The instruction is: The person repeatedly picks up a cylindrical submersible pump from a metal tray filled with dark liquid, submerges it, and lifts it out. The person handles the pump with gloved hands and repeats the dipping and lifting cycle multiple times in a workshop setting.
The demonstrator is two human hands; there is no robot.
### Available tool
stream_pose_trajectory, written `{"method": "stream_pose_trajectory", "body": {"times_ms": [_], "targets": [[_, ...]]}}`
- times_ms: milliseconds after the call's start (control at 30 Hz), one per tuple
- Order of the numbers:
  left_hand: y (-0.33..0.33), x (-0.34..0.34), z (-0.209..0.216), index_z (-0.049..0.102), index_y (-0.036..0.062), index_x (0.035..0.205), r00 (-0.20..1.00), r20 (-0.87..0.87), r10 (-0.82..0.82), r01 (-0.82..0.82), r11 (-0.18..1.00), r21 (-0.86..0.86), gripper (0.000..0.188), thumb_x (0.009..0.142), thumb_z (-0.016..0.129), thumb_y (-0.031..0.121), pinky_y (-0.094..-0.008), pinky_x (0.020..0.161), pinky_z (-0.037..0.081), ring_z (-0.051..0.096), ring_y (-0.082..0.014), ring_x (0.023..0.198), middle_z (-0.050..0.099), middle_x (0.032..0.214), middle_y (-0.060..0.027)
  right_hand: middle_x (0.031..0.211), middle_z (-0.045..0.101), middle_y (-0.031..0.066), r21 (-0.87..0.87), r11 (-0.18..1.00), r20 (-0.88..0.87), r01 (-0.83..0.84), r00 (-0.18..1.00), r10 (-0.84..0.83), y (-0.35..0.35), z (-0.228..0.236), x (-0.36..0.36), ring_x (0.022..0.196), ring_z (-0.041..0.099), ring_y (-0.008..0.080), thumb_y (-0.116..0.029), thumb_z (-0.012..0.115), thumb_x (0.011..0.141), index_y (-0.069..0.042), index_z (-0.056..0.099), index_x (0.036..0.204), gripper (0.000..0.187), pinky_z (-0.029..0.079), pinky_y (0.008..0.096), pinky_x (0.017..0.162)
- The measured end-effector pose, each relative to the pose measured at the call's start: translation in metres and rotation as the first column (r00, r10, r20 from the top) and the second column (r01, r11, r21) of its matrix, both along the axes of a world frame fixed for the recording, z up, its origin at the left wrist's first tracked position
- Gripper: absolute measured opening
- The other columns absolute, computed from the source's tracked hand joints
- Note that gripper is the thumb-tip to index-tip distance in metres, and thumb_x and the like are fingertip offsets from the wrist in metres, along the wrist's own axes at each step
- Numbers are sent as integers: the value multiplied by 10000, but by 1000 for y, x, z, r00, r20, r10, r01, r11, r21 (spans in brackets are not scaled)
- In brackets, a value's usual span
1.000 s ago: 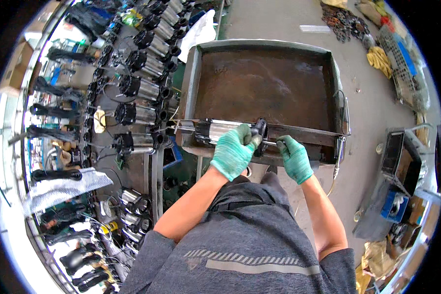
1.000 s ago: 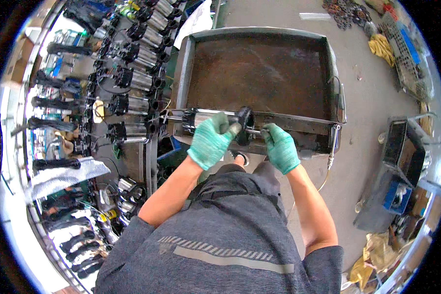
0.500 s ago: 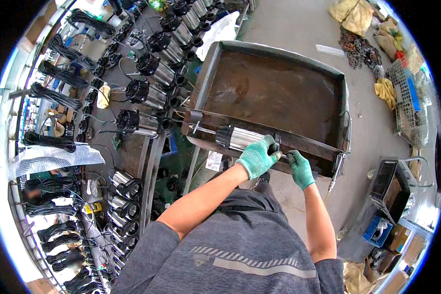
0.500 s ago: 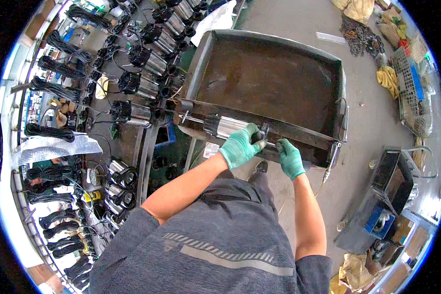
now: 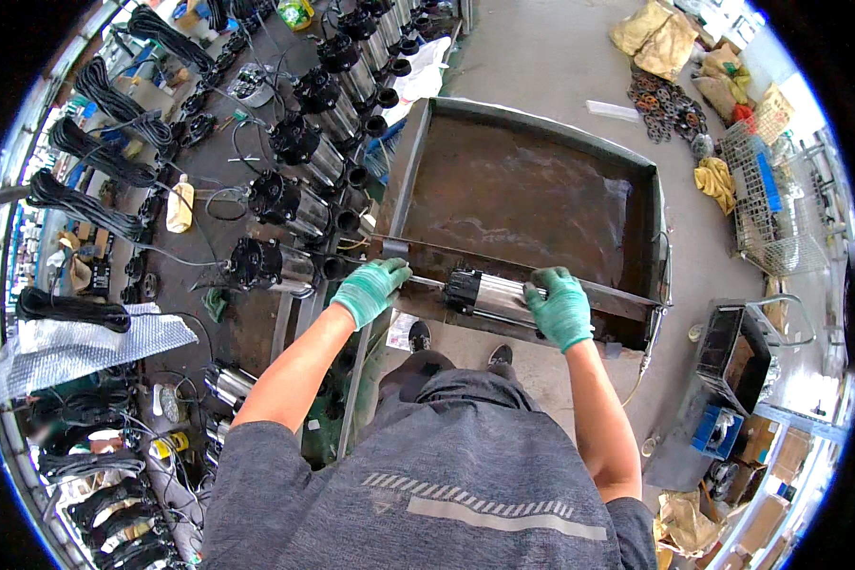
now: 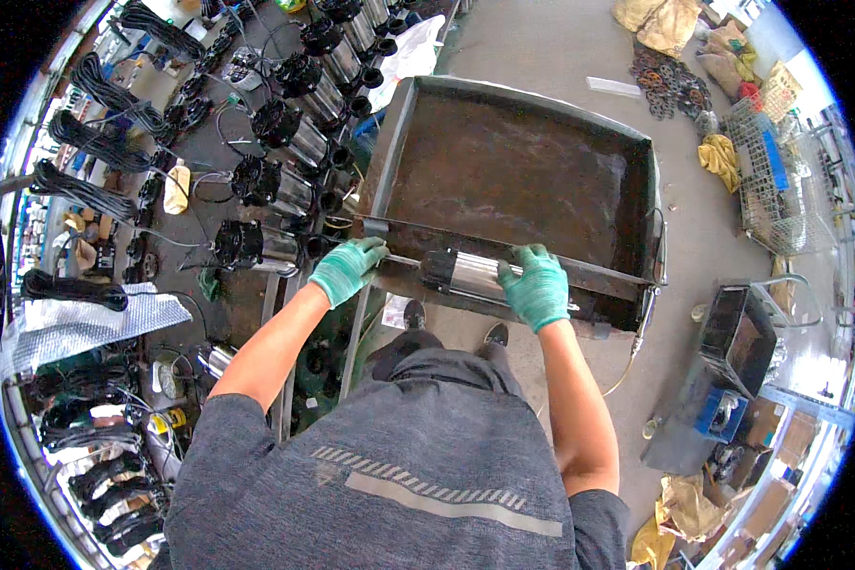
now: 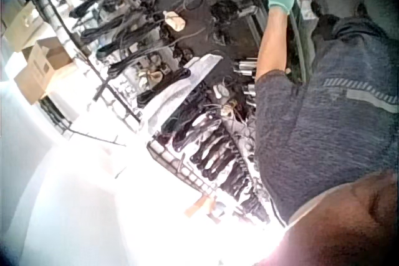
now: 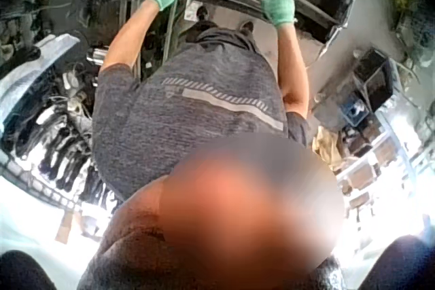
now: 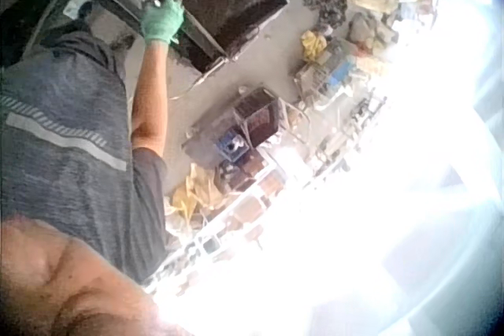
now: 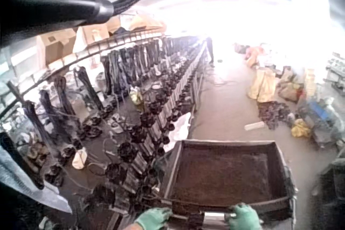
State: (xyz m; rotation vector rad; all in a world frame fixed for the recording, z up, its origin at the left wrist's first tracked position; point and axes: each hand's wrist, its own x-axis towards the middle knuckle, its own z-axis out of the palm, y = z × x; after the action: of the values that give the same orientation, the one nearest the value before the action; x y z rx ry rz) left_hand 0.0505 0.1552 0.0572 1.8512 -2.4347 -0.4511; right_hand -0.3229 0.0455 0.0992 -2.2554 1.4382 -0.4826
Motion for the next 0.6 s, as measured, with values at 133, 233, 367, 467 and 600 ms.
{"method": "stream_pose_trajectory", "body": {"times_ms": [133,233,367,467,600], "targets": [[-1,9,-22,676,86,1256,994,-14,-109,105,982,-156,439,829,721,182,-431,978,532,629,-338,1169,588,1439,-137,1057,682,160,-42,998,-115,50,992,-55,4,-12,1,1001,648,384,-197,710,805,-90,724,989,213,530,488,882],[-8,22,-43,704,68,1168,973,-90,-213,178,939,-294,344,843,722,180,-413,902,572,678,-331,1071,657,1341,-125,1011,688,141,-74,994,-108,74,991,-82,2,-7,5,976,651,374,-188,684,797,-95,726,938,174,533,477,873],[-20,22,-36,718,66,1120,896,-436,-78,28,992,-120,242,925,697,207,-430,857,559,692,-359,1002,715,1144,-167,1003,695,127,-65,992,-155,112,981,-121,4,-3,6,975,656,357,-206,661,821,-106,725,916,152,536,481,866],[-33,20,-36,696,8,1126,791,-557,253,-82,946,314,278,1033,612,256,-398,867,533,701,-253,954,744,1066,-141,1000,700,121,-59,989,-155,137,977,-145,2,-7,7,988,661,350,-231,653,850,-111,726,916,155,538,469,880],[-29,18,-105,698,19,1010,374,-677,633,-171,765,621,363,1051,596,365,-343,603,511,597,-156,653,682,794,-65,1009,706,125,-61,992,-178,112,977,-121,-2,-2,14,985,667,349,-245,637,878,-105,738,935,181,542,471,894]]}}
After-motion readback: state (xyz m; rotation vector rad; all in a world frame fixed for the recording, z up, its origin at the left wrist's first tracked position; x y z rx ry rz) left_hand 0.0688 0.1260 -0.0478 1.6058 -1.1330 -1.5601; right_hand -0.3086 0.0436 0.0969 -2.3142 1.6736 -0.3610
